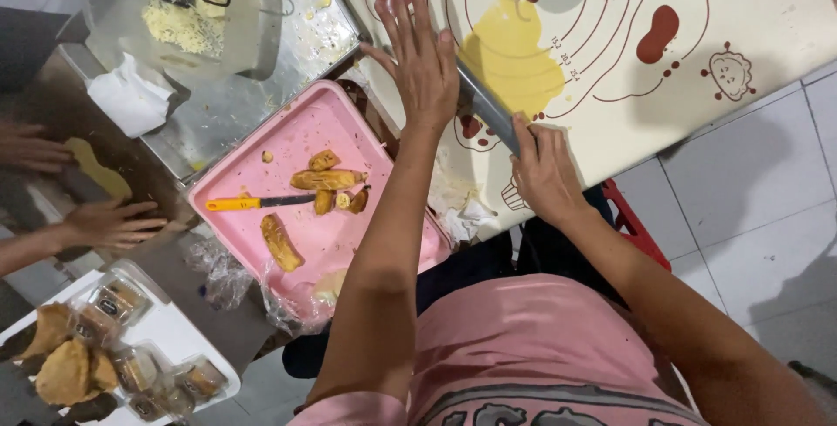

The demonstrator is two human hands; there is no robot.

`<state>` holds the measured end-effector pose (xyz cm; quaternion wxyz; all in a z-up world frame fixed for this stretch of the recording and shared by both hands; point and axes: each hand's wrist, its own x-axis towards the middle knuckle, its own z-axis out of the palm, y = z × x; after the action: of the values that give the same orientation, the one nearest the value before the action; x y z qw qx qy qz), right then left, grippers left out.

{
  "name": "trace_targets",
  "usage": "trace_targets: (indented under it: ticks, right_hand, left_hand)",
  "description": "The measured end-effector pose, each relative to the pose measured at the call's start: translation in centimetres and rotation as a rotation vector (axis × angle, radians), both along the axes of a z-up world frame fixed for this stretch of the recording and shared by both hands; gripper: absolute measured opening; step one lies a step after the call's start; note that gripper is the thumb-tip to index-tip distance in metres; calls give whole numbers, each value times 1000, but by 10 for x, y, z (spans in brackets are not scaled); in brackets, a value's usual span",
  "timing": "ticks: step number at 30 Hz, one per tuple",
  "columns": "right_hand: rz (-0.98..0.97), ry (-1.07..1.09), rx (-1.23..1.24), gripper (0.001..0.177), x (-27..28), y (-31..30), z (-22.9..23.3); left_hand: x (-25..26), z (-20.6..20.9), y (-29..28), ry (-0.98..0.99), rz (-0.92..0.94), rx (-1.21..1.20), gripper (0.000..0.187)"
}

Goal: Rolling out dough with a rolling pin, cutting it into sections, and filling it with banana and cheese before folding.

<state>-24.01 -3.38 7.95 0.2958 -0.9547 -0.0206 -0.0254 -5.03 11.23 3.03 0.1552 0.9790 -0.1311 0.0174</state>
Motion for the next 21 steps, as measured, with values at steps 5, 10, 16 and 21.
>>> trace_targets:
  ticks: [5,10,16,21]
  right_hand:
    - [-62,-19,37,68,5,-8,-1]
    - [-92,-16,-115,68,6,-2,-14]
    - [-64,121,-47,64,1,13,-4]
    - [51,86,-51,68,-10,28,-15]
  left_hand:
    - [21,13,-43,30,20,109,57]
    - [15,22,-72,139,-40,372,59]
    - [5,24,-48,200,-115,435,65]
    - [1,39,-30,288,-86,498,68]
